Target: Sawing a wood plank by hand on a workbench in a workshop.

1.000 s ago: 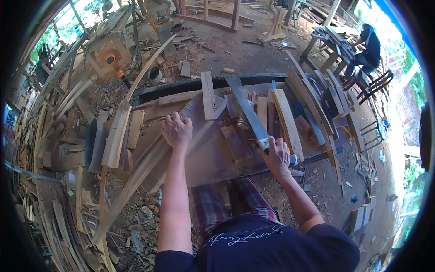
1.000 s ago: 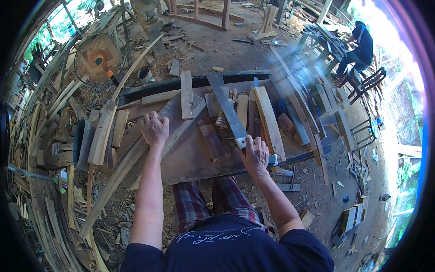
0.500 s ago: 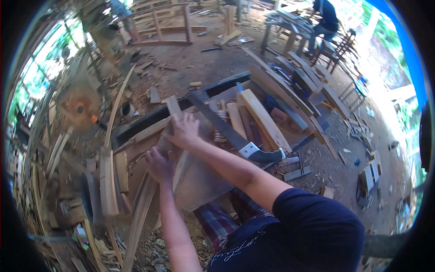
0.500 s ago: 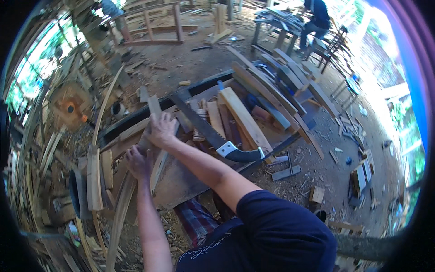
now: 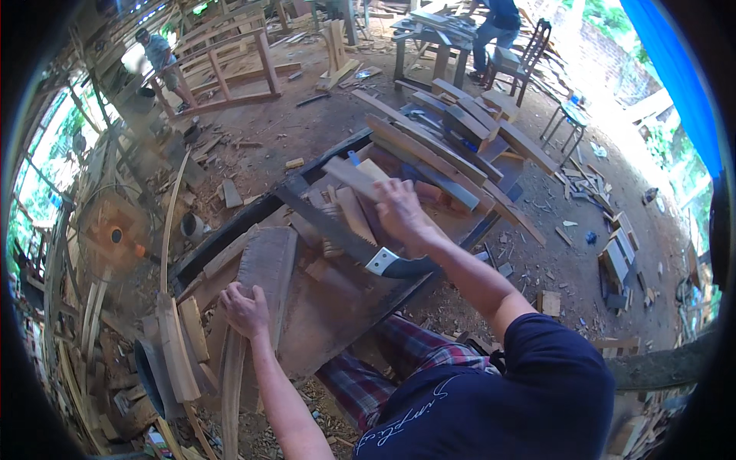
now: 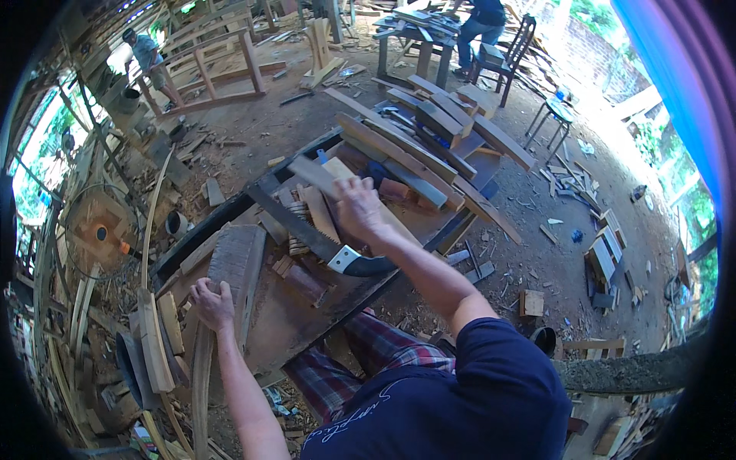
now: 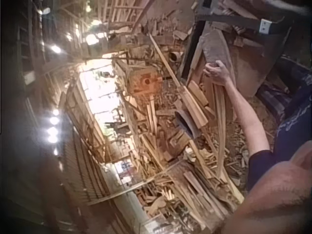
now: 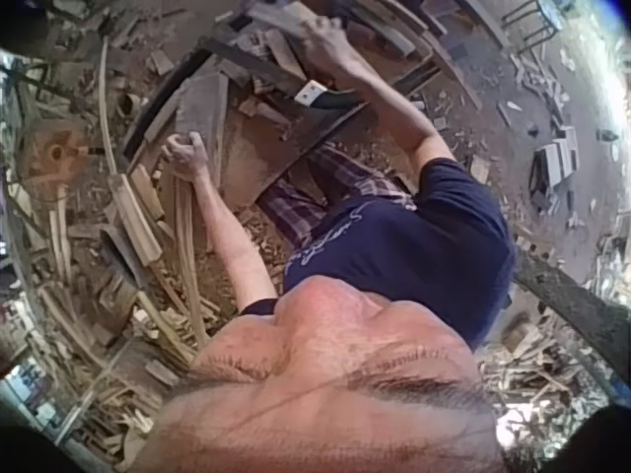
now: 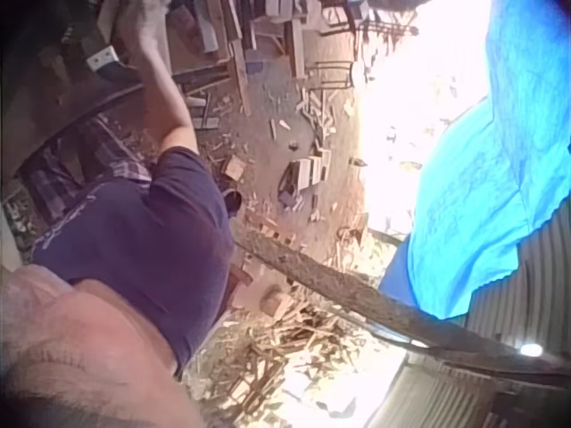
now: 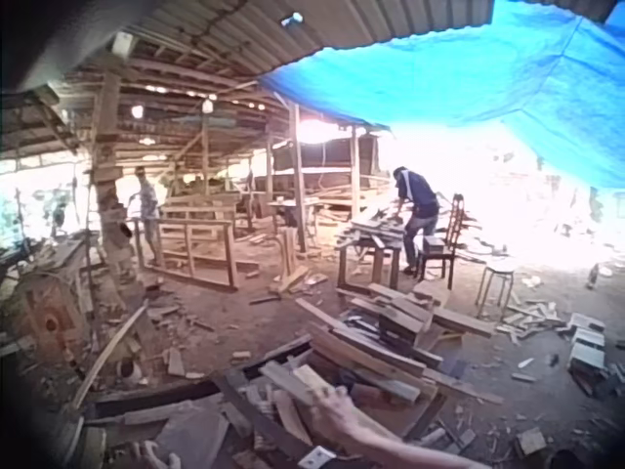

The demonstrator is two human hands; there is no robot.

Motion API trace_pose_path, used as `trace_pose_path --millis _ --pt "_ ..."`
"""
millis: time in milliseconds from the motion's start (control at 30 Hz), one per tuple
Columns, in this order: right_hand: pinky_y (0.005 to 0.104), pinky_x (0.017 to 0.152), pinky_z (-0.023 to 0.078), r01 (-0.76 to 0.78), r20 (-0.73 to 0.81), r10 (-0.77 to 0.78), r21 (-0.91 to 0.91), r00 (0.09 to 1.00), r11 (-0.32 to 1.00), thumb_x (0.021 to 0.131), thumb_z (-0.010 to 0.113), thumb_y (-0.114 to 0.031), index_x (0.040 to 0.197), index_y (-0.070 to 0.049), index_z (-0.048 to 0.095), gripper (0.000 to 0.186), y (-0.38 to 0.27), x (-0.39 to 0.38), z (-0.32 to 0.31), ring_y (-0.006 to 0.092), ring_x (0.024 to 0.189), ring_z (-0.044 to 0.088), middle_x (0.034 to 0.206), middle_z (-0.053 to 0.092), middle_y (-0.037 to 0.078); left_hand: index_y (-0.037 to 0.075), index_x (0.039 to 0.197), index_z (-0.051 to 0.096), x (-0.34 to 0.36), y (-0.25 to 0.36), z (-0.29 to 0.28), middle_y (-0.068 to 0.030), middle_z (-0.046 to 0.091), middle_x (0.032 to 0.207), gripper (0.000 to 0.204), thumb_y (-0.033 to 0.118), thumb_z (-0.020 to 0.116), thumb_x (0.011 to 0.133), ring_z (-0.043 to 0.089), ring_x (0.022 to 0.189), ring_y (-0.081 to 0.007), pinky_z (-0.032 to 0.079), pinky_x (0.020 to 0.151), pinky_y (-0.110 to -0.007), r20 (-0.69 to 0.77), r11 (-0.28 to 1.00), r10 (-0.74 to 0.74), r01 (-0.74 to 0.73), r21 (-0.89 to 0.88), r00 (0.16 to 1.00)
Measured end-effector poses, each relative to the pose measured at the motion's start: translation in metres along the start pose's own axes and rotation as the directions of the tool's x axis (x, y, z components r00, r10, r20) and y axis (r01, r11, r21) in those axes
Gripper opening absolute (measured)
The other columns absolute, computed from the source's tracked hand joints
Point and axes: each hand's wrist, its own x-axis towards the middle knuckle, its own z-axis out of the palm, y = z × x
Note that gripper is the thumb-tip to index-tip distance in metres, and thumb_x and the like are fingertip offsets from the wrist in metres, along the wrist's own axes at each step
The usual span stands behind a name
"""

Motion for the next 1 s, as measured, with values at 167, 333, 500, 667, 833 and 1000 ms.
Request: trace_pose_path --millis 167,333,500,667,833,1000 --pt "0.0493 0.088 0.049 -0.199 -0.030 0.197 -0.131 0.980 0.971 0.076 0.063 -0.002 0.120 -0.011 0.058 0.045 0.110 0.025 -0.045 0.0375 0.109 0.052 0.116 0.059 0.016 0.008 0.104 0.058 -0.002 -0.004 0.004 -0.0136 0.056 0.107 0.037 0.035 0.066 0.078 0.055 0.108 -0.0355 0.049 0.086 -0.050 0.032 0.999 0.028 -0.030 0.040 0.999" --pt "0.0587 0.095 0.039 -0.255 0.072 0.274 -0.201 0.959 0.946 0.088 0.062 -0.019 0.140 -0.012 0.046 0.055 0.170 0.055 -0.068 0.0337 0.122 0.050 0.130 0.056 0.014 0.008 0.109 0.058 -0.004 -0.007 0.003 -0.0134 0.055 0.111 0.042 0.039 0.066 0.082 0.055 0.108 -0.0358 0.050 0.085 -0.051 0.050 0.997 0.068 -0.069 0.021 0.996" --pt "0.0564 0.095 0.037 -0.282 0.269 0.353 -0.270 0.896 0.921 0.088 0.065 -0.023 0.143 -0.013 0.044 0.059 0.178 0.039 -0.073 0.0326 0.127 0.047 0.138 0.050 0.014 0.009 0.117 0.058 -0.014 -0.012 -0.006 -0.0137 0.055 0.114 0.051 0.047 0.068 0.084 0.055 0.109 -0.0360 0.046 0.088 -0.050 0.078 0.997 0.080 -0.079 -0.024 0.994" --pt "0.0494 0.097 0.038 -0.116 0.025 0.120 -0.114 0.993 0.987 0.086 0.068 -0.019 0.128 -0.010 0.057 0.045 0.119 0.000 -0.075 0.0318 0.120 0.051 0.126 0.056 0.014 0.011 0.125 0.057 -0.035 -0.018 -0.012 -0.0151 0.056 0.117 0.054 0.045 0.071 0.085 0.054 0.110 -0.0369 0.045 0.090 -0.049 -0.037 0.986 0.168 -0.168 -0.006 0.985" --pt "0.0441 0.083 0.049 0.113 -0.003 -0.126 0.455 0.992 0.883 0.085 0.066 -0.007 0.103 -0.002 0.066 0.019 -0.001 -0.052 -0.082 0.0383 0.095 0.061 0.098 0.064 0.018 0.012 0.123 0.061 -0.060 -0.015 -0.024 -0.0142 0.056 0.112 0.050 0.044 0.071 0.085 0.053 0.106 -0.0361 0.044 0.089 -0.047 -0.031 0.968 0.251 -0.251 -0.022 0.968" --pt "0.0383 0.076 0.053 -0.177 0.400 -0.235 0.759 0.886 0.627 0.087 0.067 -0.008 0.105 -0.001 0.064 0.019 -0.103 -0.104 -0.064 0.0299 0.088 0.066 0.093 0.066 0.016 0.013 0.126 0.061 -0.080 0.001 -0.053 -0.0121 0.055 0.111 0.055 0.048 0.071 0.084 0.051 0.104 -0.0325 0.043 0.091 -0.046 -0.022 0.956 0.256 -0.257 -0.143 0.966"
